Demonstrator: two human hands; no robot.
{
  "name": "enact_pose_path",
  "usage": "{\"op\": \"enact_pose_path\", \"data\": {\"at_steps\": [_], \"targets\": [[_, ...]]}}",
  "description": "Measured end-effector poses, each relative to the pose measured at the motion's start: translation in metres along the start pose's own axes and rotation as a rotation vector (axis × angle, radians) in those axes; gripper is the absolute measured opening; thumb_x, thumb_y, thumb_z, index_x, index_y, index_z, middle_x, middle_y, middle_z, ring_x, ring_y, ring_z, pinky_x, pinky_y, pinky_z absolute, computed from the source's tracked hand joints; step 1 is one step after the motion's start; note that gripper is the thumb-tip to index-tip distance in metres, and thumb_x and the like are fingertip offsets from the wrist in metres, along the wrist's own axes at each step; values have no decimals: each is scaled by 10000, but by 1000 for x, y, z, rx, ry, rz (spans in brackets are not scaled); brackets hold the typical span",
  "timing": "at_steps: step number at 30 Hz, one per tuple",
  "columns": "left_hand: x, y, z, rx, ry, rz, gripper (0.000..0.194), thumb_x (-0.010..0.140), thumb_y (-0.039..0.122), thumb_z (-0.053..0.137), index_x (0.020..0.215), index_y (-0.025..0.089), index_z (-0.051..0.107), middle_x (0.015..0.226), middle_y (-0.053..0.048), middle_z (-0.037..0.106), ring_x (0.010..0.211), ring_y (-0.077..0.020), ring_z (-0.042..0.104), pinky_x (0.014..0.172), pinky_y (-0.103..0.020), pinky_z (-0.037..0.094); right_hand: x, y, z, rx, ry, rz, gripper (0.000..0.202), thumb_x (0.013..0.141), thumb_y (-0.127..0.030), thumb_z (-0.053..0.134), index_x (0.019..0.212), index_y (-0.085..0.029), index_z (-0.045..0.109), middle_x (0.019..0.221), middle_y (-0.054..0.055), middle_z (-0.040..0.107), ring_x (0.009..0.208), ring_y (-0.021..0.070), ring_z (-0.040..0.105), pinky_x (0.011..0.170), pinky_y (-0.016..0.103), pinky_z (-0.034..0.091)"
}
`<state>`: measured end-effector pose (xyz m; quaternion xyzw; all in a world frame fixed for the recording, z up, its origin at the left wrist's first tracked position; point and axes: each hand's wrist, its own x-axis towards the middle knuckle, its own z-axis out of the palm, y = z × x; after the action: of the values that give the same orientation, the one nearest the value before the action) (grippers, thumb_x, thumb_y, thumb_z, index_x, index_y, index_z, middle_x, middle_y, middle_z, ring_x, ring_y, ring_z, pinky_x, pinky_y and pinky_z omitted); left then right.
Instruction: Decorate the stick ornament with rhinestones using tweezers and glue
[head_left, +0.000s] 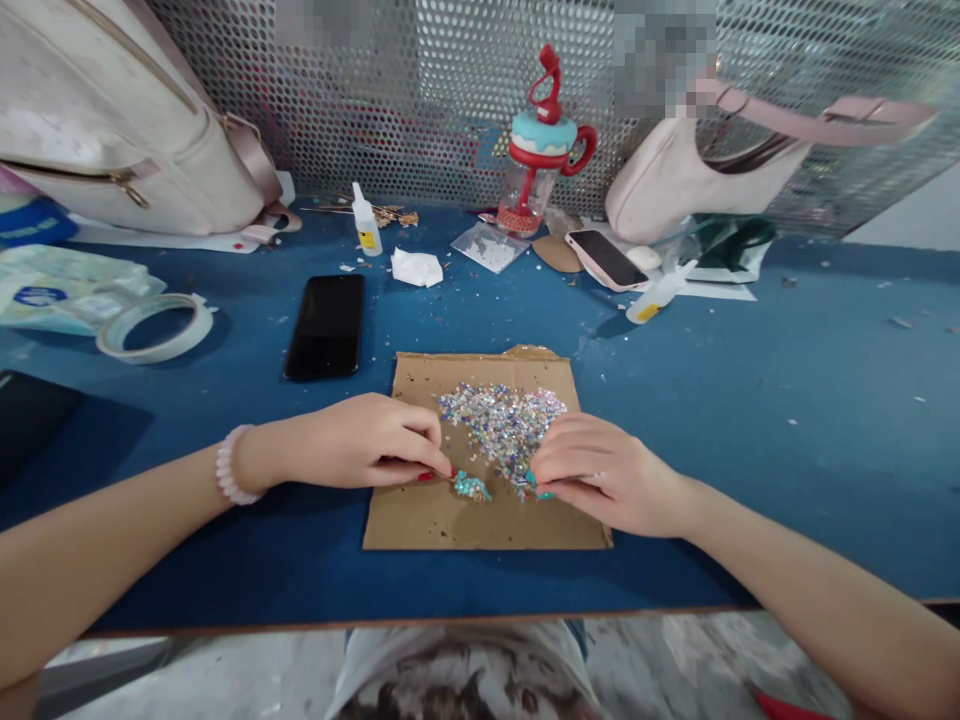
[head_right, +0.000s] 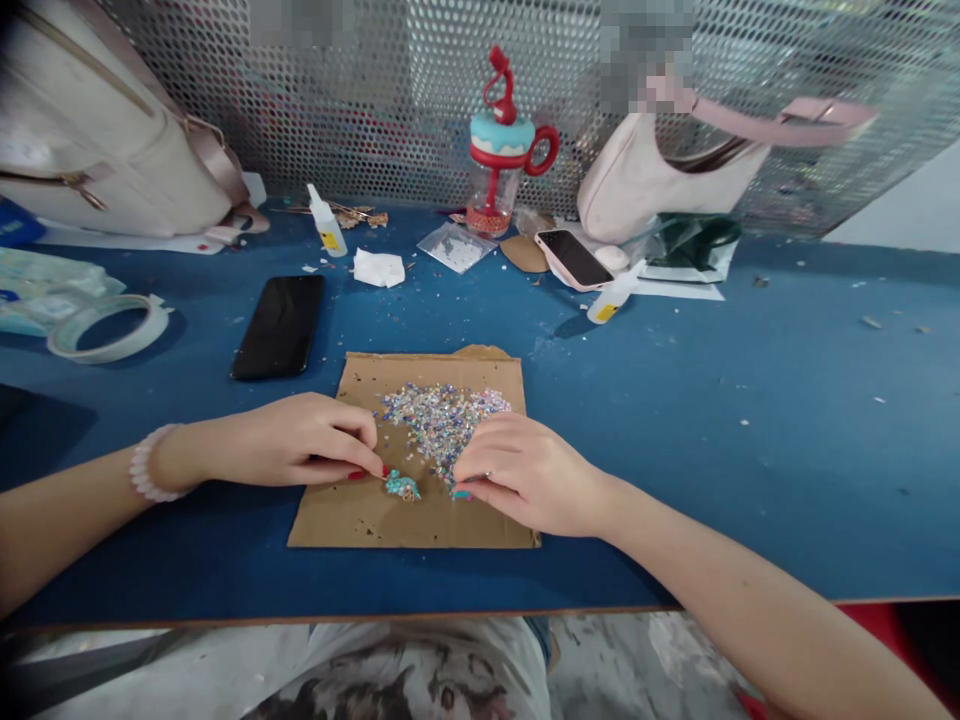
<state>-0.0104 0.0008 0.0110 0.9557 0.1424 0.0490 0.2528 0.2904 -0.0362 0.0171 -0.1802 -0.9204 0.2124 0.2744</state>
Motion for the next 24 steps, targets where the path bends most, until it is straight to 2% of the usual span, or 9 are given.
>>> {"op": "enact_pose_path", "data": {"at_steps": [7,24], "targets": [[0,0,0,0,-10,-6,252,974,224,461,1165,290,612,956,-2,592,767,-92,552,667,-211,378,1,1,1,-60,82,17,167,960,-183,486,856,-160,614,745,42,682,729,154,623,708,322,512],[-1,-1,-1,22,-25,3,284,939,197,507,1184,296,609,987,-18,598,777,-110,570,676,-217,393,1,0,2,-60,61,-3,148,954,-164,491,869,-157,612,757,46,689,738,153,630,705,315,513]]}}
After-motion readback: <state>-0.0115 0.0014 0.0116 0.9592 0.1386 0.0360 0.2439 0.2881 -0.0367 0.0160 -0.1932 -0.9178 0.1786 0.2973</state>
